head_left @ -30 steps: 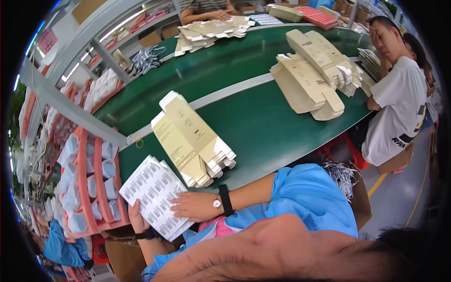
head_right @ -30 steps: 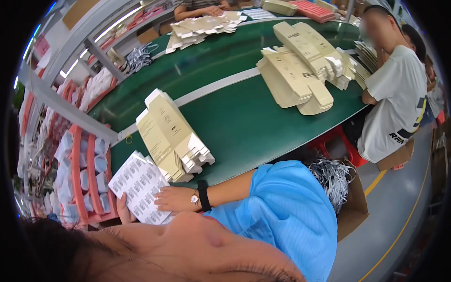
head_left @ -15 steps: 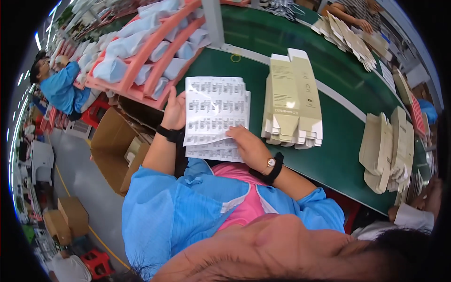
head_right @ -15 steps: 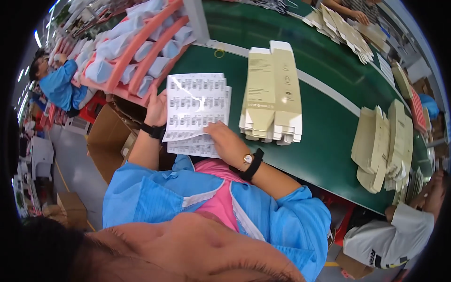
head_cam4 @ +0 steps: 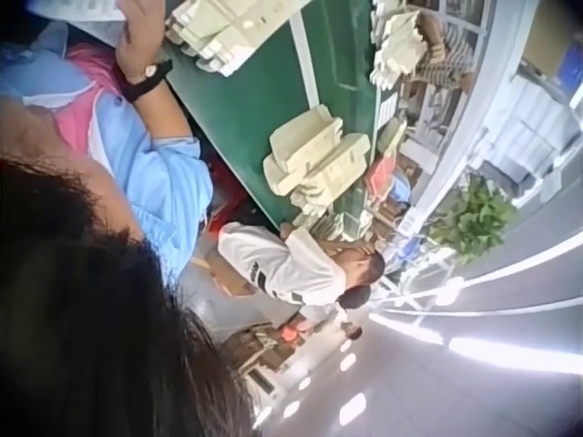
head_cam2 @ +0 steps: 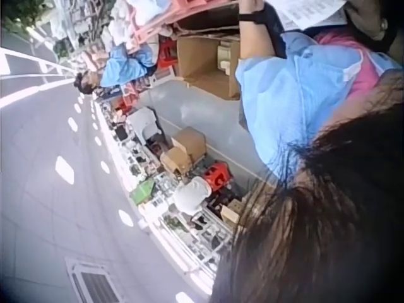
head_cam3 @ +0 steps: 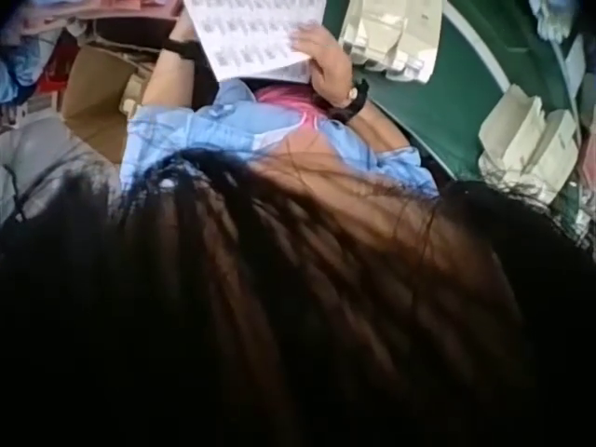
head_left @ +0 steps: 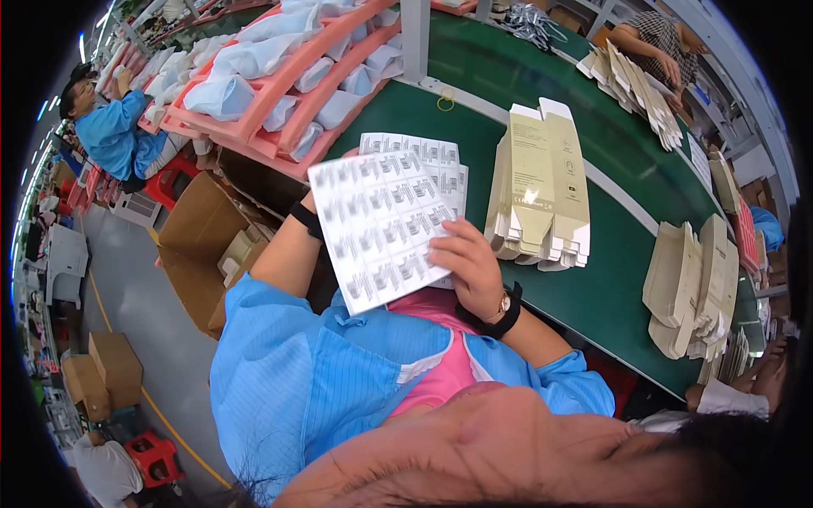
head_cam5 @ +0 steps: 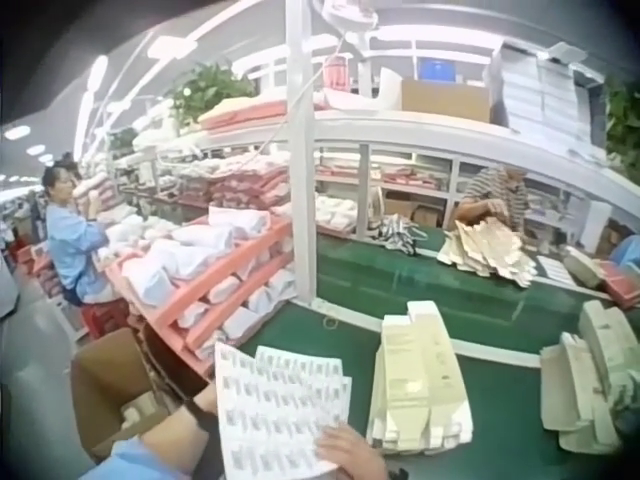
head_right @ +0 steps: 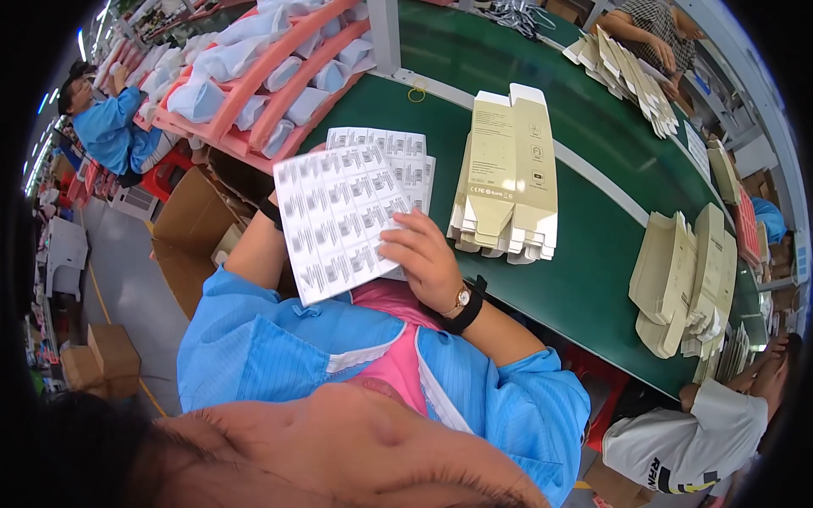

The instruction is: The person peels labels from a sheet and presses them onto cardboard boxes one at a time, stacking the finished boxes on the table.

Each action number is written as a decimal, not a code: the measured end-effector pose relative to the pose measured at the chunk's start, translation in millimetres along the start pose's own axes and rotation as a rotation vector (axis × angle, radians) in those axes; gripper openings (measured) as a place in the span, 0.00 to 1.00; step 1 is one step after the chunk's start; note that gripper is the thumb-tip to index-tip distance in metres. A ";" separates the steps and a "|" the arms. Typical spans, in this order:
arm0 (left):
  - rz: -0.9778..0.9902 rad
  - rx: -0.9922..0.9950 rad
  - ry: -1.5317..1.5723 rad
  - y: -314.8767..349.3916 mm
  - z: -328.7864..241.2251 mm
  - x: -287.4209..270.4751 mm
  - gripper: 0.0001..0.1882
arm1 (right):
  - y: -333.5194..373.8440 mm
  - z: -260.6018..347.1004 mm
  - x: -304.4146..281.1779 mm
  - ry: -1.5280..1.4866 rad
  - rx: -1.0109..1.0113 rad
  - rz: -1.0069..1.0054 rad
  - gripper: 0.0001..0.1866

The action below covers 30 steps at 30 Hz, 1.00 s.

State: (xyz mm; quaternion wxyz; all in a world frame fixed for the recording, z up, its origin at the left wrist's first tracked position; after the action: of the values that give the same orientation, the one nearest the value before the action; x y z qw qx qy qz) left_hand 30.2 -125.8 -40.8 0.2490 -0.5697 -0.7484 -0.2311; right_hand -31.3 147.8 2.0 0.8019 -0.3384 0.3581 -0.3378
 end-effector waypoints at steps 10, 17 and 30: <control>-0.407 0.357 -0.462 -27.3 -7.3 -6.4 0.31 | 15.5 32.2 -19.2 0.387 -0.313 -0.207 0.15; -0.370 0.388 -0.436 22.0 -6.1 8.6 0.25 | 13.0 44.2 -49.0 0.452 -0.327 -0.356 0.13; 0.002 1.112 -1.488 107.7 -58.9 184.2 0.23 | -53.0 61.0 -55.6 -0.093 -0.344 0.038 0.05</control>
State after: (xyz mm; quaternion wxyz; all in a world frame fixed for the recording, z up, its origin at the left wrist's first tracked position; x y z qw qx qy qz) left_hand 99.1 -0.8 128.3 -0.0578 -0.3707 -0.7181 0.5861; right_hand -26.8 181.0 94.2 0.7542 -0.4789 0.3794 -0.2405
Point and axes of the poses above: each hand's wrist, its own y-axis away from the middle knuckle, its own x-axis out of the palm, z = x × y, the point moved 1 cm from there along -y, towards the middle knuckle, and after that the axes turned 12 degrees about -z, right-handed, at the moved point
